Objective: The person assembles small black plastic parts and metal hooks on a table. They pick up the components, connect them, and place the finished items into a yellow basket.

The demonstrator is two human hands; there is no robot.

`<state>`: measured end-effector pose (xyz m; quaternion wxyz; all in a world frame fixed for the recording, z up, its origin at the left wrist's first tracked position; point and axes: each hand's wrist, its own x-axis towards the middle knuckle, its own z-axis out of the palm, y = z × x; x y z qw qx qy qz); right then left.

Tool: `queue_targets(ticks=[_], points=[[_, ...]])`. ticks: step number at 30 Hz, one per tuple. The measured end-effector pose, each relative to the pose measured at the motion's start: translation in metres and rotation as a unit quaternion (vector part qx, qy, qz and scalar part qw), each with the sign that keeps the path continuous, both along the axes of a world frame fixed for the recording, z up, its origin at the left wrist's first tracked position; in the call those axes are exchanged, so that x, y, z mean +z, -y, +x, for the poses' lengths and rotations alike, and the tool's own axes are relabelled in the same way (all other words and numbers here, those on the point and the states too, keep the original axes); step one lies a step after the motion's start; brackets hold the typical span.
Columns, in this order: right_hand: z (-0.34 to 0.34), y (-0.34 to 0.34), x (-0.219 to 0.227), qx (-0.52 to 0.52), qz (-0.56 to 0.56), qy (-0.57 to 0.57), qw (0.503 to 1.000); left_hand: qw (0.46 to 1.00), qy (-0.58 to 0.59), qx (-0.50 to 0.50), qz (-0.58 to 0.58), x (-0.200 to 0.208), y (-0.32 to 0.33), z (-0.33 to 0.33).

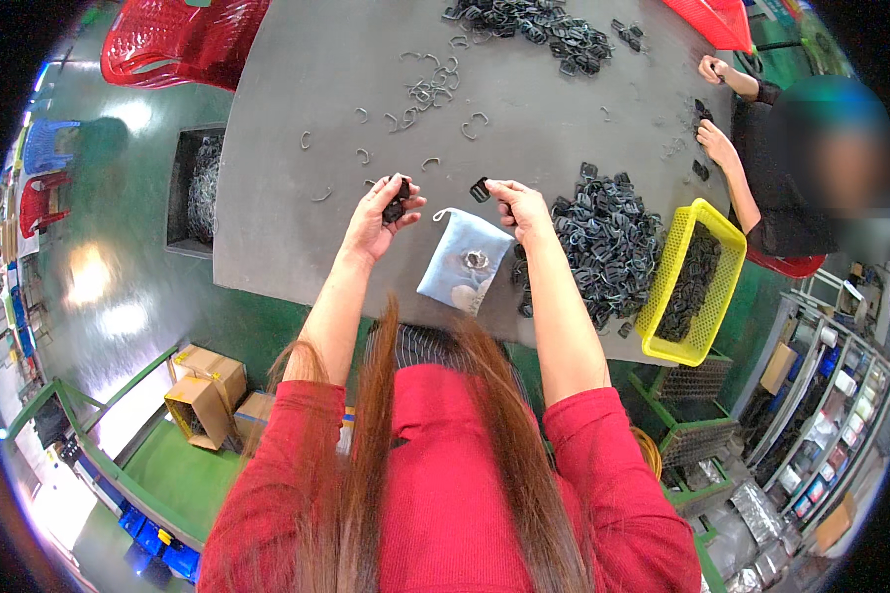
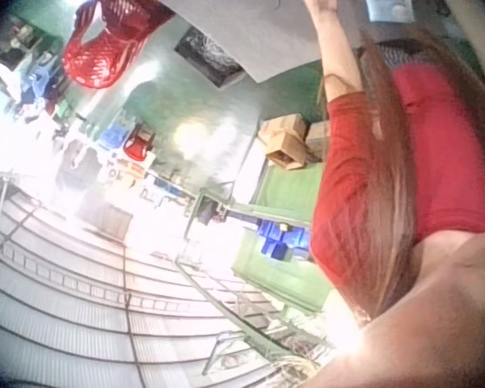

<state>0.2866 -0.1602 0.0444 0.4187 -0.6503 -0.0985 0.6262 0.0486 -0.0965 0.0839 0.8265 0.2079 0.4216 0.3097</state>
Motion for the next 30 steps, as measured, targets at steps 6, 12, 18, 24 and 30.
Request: queue_targets(ticks=[6,12,18,24,30], points=[[0.003,0.029,0.033,-0.120,0.096,-0.286,0.946,0.956,-0.156,0.026,0.246,0.024,0.033,0.082],[0.012,0.065,0.000,-0.201,0.331,-0.417,0.822,0.658,-0.245,-0.155,0.695,0.033,0.080,0.174],[0.075,0.105,0.026,-0.380,0.213,-0.303,0.848,0.621,-0.232,-0.202,0.721,0.044,0.107,0.200],[0.194,0.203,0.084,-0.547,0.172,-0.246,0.782,0.666,-0.489,-0.025,0.562,-0.028,0.059,0.089],[0.272,0.270,0.052,-0.451,-0.152,0.241,0.846,0.606,-0.717,-0.067,0.338,-0.113,0.046,-0.022]])
